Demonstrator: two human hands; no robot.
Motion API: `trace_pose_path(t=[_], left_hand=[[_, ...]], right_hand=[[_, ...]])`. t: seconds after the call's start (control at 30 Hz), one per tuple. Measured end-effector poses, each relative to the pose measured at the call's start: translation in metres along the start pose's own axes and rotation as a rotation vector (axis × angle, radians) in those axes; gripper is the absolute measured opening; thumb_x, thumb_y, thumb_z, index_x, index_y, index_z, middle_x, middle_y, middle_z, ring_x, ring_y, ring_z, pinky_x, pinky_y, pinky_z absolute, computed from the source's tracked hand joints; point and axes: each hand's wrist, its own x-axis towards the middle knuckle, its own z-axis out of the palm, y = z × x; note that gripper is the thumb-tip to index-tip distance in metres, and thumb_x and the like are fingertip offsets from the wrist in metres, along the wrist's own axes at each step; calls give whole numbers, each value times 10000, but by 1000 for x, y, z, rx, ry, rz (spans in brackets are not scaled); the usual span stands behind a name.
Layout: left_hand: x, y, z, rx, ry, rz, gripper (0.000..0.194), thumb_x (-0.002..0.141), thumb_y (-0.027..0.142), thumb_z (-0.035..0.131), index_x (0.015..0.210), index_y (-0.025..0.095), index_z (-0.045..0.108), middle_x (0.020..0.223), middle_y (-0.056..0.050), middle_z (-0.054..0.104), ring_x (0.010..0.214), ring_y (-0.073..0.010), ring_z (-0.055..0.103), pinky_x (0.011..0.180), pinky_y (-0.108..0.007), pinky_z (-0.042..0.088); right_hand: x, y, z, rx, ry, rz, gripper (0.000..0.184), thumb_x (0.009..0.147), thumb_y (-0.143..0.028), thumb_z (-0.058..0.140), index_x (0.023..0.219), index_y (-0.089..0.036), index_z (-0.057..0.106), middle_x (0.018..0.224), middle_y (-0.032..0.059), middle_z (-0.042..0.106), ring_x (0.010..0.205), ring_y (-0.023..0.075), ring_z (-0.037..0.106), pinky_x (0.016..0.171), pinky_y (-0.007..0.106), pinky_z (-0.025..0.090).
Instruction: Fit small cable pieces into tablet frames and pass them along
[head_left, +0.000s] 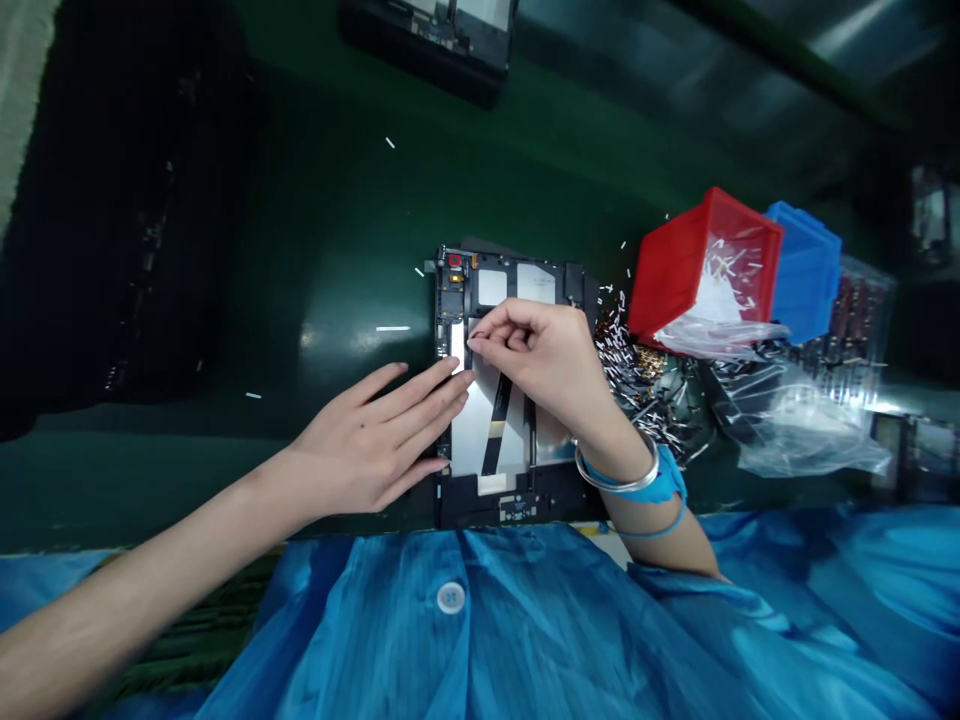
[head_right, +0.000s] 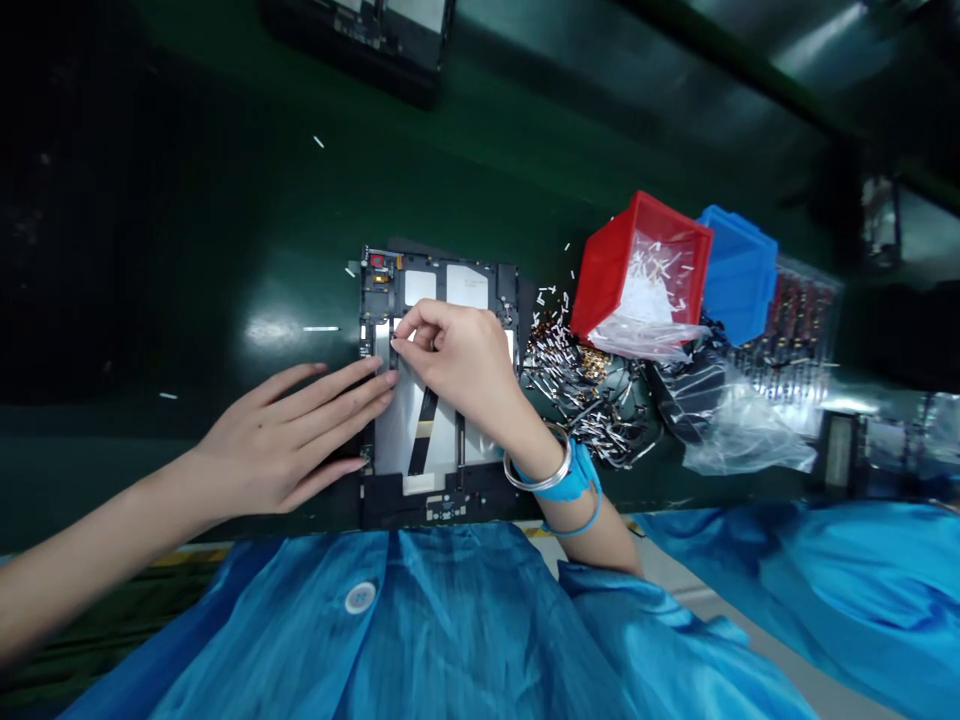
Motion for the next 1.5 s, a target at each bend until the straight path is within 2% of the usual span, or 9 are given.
trace_pose_path(t=[0.6, 0.83, 0.93, 1.07, 1.2, 1.27, 1.33, 1.43, 1.5], left_hand=[[6, 0, -6, -46, 4, -25, 392, 966, 285, 404, 1218, 75, 620, 1300, -131, 588, 1205, -294, 575, 896, -432, 519], [8, 2, -8, -34, 2, -17, 382, 966, 278, 408, 1196, 71, 632, 1272, -141, 612, 1171, -302, 597, 877, -438, 522], [13, 0, -7, 19, 23, 7, 374, 967, 276, 408, 1164, 69, 650, 1226, -147, 645, 1130, -297, 622, 874, -426, 521], [26, -8, -3, 80, 64, -18, 355, 962, 251, 429, 1160, 44, 639, 1211, -162, 654, 1122, -305, 625, 852, -418, 520], [33, -15, -3, -17, 58, -119, 329, 946, 204, 450, 1222, 111, 600, 1269, -129, 629, 1193, -314, 577, 892, -468, 503], [27, -10, -5, -138, 91, -206, 369, 935, 172, 459, 1294, 169, 543, 1323, -103, 596, 1256, -296, 528, 946, -476, 487], [15, 4, -5, -215, 177, -366, 443, 922, 156, 484, 1360, 216, 474, 1380, -100, 548, 1305, -286, 480, 1007, -488, 459], [-7, 37, -1, -193, 215, -637, 509, 915, 212, 519, 1412, 255, 417, 1452, -133, 459, 1339, -340, 424, 1043, -594, 406], [-20, 57, 2, -234, 162, -710, 539, 914, 275, 528, 1436, 279, 394, 1471, -132, 433, 1342, -377, 409, 1030, -651, 400]], right_hand=[[-3, -2, 2, -6, 19, 24, 48, 757, -162, 654, 714, -177, 668, 593, -40, 579, 543, 79, 448, 569, 235, 356], [-3, 0, 4, -74, 23, -31, 58, 773, -154, 651, 723, -173, 674, 586, -42, 560, 564, 85, 480, 577, 236, 347], [-6, -3, 4, -227, 63, -74, 104, 798, -175, 637, 865, -206, 710, 615, -31, 581, 614, 114, 513, 611, 253, 359], [-21, -10, -6, -398, 263, -107, 287, 867, -260, 570, 1137, -237, 665, 675, 1, 623, 678, 157, 544, 668, 288, 391], [-55, -2, -26, -453, 410, -73, 243, 905, -309, 519, 1044, -226, 700, 659, 20, 629, 631, 161, 556, 612, 287, 398], [-76, 11, -33, -525, 465, -16, 239, 899, -328, 529, 999, -211, 712, 636, 23, 627, 600, 160, 558, 582, 282, 386], [-96, 26, -33, -616, 485, 85, 277, 888, -383, 543, 997, -195, 715, 598, 23, 619, 564, 164, 554, 550, 278, 362], [-115, 41, -24, -593, 370, 212, 376, 877, -474, 535, 1060, -187, 697, 569, 18, 621, 515, 167, 547, 509, 266, 333], [-119, 41, -17, -460, 262, 247, 452, 876, -502, 523, 1161, -175, 650, 564, 6, 618, 498, 162, 539, 501, 259, 337]])
